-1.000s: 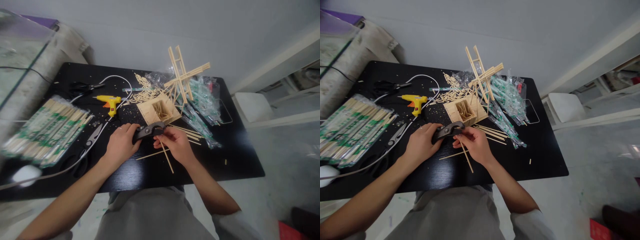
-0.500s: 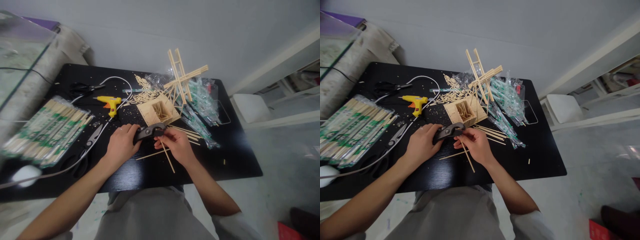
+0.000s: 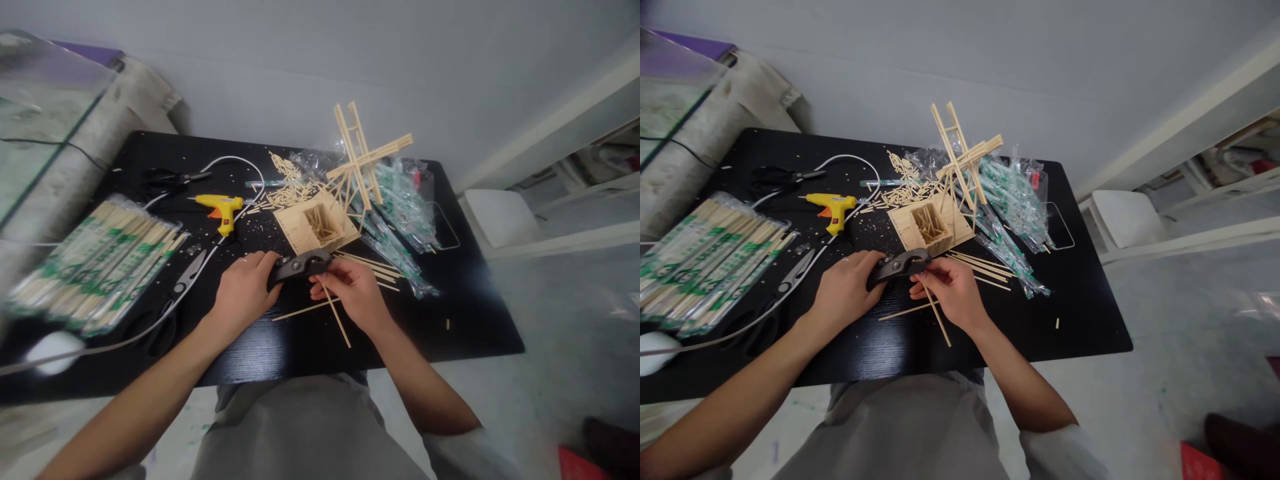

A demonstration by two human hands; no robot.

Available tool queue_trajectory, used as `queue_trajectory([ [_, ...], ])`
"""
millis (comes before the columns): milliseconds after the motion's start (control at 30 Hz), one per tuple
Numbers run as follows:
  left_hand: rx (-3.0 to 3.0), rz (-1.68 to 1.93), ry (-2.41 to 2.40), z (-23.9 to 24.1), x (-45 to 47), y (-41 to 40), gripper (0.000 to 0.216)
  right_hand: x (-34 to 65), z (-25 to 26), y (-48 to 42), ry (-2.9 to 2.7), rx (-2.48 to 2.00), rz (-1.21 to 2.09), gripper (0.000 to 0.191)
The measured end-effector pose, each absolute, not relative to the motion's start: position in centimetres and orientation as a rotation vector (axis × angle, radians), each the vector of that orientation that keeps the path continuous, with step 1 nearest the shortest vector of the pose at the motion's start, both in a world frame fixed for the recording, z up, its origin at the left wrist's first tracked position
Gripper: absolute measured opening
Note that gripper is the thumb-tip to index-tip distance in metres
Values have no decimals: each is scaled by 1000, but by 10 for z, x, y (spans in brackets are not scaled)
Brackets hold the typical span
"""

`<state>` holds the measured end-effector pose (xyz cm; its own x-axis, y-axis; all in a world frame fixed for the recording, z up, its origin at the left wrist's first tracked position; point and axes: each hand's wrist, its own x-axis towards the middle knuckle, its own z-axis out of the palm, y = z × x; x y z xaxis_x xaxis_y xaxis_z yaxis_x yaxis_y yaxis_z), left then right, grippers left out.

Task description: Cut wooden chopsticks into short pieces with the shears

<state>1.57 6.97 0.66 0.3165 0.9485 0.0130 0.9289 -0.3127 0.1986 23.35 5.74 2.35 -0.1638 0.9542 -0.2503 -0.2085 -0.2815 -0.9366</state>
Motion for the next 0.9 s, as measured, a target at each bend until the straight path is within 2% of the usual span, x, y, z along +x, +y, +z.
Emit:
queue_trajectory([
  [167, 2452, 247, 1714, 3, 17, 70, 30, 236, 22, 57, -1012, -1164, 1603, 31],
  [400, 2339, 113, 1724, 6, 18, 68, 13, 235, 21, 56, -963, -1158, 1619, 32],
  [600, 2436, 251, 1707, 3, 18, 69, 27, 237, 21, 55, -980, -1159, 1629, 32],
  [767, 2338, 136, 1720, 3, 18, 69, 14, 236, 21, 54, -970, -1164, 1632, 34],
  [900, 2366, 188, 1694, 3, 17, 69, 20, 236, 21, 54, -964, -1155, 1632, 33],
])
